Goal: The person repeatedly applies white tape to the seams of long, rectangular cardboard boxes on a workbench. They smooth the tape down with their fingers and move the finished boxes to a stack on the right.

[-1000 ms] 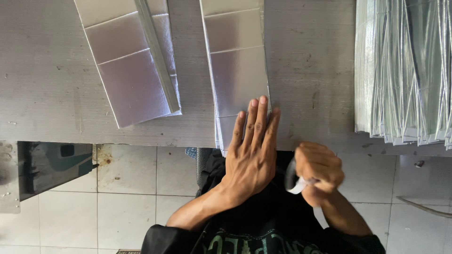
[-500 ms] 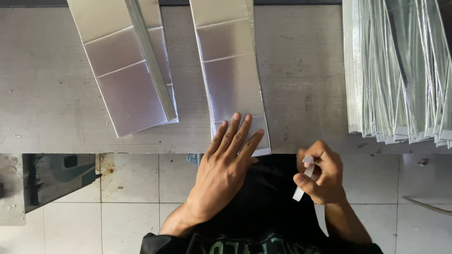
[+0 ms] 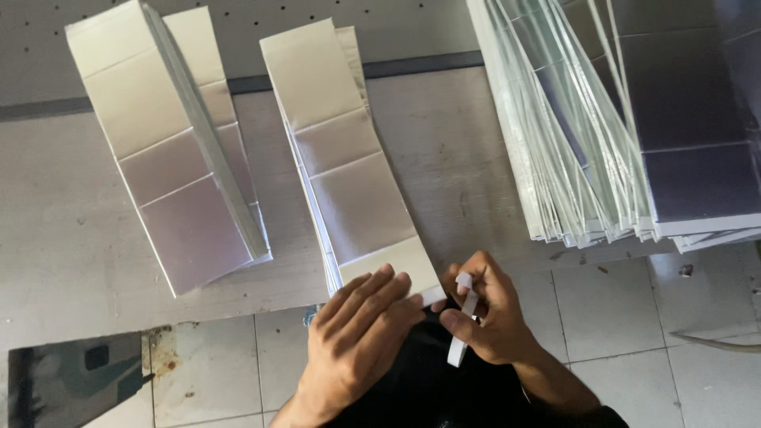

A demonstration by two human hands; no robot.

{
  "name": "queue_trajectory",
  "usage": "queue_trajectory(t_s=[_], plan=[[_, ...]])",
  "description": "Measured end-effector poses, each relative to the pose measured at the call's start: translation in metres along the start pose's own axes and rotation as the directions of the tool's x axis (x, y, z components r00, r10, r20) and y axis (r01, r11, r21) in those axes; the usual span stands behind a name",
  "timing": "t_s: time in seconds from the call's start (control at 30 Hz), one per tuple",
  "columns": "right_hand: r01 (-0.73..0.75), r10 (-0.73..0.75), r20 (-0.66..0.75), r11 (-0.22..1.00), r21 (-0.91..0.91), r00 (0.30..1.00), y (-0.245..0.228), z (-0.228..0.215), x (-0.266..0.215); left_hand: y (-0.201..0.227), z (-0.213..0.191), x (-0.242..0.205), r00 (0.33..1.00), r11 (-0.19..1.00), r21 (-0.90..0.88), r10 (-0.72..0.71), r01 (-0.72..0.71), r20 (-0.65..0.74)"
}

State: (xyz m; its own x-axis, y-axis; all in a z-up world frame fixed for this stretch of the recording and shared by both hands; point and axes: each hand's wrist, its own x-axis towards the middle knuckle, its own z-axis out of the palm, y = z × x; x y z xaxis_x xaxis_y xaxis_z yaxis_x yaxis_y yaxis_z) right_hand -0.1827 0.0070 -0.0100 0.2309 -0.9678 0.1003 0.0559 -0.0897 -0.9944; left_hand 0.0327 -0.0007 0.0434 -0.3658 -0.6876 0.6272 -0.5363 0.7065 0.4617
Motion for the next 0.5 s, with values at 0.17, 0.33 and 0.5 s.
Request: queue_trajectory(t_s=[0.17, 0.33, 0.5], plan=[[0.076, -0.077, -0.106, 0.997, -0.013, 0.991, -0.014, 0.008, 0.001, 0.008, 0.018, -0.006, 0.992, 0.995, -0.008, 0.096, -0.097, -0.083], [0.300, -0.296, -0.120, 0.954, 0.023, 0.948, -0.005, -0.011, -0.004, 0.014, 0.015, -0.011, 0.999, 0.999, -0.027, 0.026, -0.027, -0.043], [0.307, -0.554, -0.421, 0.796, -0.522, 0.719, -0.043, -0.066, -0.041, -0.004, 0.024, -0.036, 0.968, 0.996, 0.021, -0.080, 0.087, -0.237]])
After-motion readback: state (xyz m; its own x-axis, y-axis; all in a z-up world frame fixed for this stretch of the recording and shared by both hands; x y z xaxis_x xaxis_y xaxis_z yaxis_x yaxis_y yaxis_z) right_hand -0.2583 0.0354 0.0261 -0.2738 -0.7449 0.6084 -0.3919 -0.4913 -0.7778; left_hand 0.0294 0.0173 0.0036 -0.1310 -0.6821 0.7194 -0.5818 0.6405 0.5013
